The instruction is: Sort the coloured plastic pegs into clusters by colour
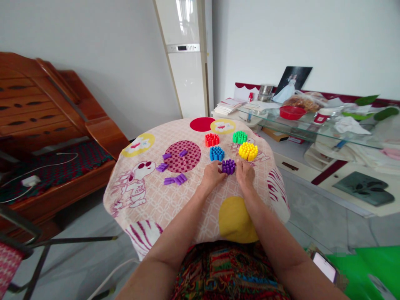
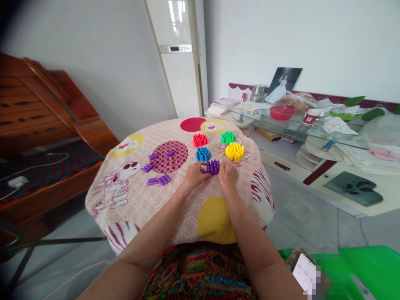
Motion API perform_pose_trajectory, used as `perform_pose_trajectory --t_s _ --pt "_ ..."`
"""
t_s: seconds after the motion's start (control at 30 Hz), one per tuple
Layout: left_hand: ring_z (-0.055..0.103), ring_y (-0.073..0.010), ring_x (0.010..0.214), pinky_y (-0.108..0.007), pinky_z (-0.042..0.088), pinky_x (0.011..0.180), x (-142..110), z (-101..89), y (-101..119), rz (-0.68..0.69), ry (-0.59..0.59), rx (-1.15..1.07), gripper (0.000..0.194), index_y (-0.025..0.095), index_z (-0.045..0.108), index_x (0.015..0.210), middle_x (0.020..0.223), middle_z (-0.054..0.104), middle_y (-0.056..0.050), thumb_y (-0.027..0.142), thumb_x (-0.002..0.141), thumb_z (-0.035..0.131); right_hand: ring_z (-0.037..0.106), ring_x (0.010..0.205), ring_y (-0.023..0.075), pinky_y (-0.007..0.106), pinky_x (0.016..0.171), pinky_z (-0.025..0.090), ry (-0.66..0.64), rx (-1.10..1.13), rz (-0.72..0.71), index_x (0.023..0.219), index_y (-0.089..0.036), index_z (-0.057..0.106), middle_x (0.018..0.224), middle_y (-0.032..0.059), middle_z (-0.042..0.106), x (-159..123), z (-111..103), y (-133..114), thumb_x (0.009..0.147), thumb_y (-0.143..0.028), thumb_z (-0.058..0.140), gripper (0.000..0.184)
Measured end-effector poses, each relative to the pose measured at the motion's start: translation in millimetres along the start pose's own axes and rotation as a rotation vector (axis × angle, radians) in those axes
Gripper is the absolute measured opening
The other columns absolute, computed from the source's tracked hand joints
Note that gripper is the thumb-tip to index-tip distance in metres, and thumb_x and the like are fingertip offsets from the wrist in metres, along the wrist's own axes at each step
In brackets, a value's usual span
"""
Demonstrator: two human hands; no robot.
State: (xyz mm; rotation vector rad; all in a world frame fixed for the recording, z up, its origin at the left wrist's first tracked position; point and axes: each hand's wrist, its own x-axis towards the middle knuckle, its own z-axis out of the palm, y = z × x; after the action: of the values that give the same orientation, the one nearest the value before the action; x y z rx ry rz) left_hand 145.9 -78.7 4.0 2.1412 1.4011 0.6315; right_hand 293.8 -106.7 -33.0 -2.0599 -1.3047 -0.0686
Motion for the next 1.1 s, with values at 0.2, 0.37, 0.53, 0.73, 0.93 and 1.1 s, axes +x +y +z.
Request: perform_pose_trajectory --t_s 0.2,0.37,0.53,0.73,0.93,1.1 --pt "0.072 -0.0192 0.082 -0.027 0.052 0.079 0 2.2 1 0.016 -0.002 0.002 0.055 0.012 0.061 0.125 0.091 0.077 -0.007 0.014 0.072 0.072 0.059 0.077 0.0219 0.030 0.065 0.032 -0.012 0.005 0.011 0.084 -0.014 0.072 0.086 0.0128 0.071 1 0 0 0.100 -0.035 0.032 0.048" --pt "0.070 -0.0186 0.087 -0.027 0.050 0.081 -4 -23.7 -15 0.009 -0.011 0.145 0.048 0.012 0.063 0.124 0.096 0.075 -0.007 0.019 0.077 0.071 0.059 0.078 0.0217 0.030 0.064 0.031 -0.023 0.002 0.030 0.086 -0.014 0.073 0.088 0.0134 0.072 1 -2 -2 0.100 -0.035 0.033 0.048" --pt "0.066 -0.0232 0.099 -0.028 0.046 0.079 -16 -79.1 -56 -0.167 0.036 0.440 0.037 0.018 0.068 0.114 0.109 0.073 -0.008 0.033 0.080 0.069 0.058 0.077 0.0208 0.029 0.063 0.030 -0.037 -0.003 0.035 0.084 -0.015 0.074 0.086 0.0123 0.071 1 -4 -4 0.101 -0.035 0.033 0.048" --pt "0.066 -0.0225 0.091 -0.026 0.041 0.065 -24 -106.9 -95 -0.174 -0.128 0.572 0.021 0.021 0.072 0.089 0.097 0.074 -0.005 0.026 0.068 0.073 0.058 0.077 0.0209 0.030 0.064 0.031 -0.049 -0.022 0.050 0.087 -0.014 0.074 0.088 0.0131 0.072 1 -4 -4 0.101 -0.036 0.032 0.049" --pt "0.069 -0.0212 0.083 -0.026 0.046 0.068 -12 -84.5 -72 -0.094 -0.056 0.338 0.018 0.018 0.073 0.088 0.084 0.075 -0.006 0.028 0.074 0.067 0.059 0.076 0.0219 0.030 0.064 0.032 -0.045 -0.008 0.058 0.086 -0.014 0.074 0.088 0.0143 0.072 2 -2 -3 0.100 -0.037 0.032 0.050" --pt "0.068 -0.0151 0.067 -0.023 0.050 0.065 7 -49.5 -40 -0.002 -0.192 -0.158 0.028 0.015 0.074 0.101 0.076 0.075 -0.004 0.023 0.078 0.061 0.058 0.075 0.0214 0.030 0.064 0.032 -0.016 0.011 0.037 0.085 -0.015 0.074 0.086 0.0131 0.072 0 -2 -2 0.100 -0.038 0.031 0.051"
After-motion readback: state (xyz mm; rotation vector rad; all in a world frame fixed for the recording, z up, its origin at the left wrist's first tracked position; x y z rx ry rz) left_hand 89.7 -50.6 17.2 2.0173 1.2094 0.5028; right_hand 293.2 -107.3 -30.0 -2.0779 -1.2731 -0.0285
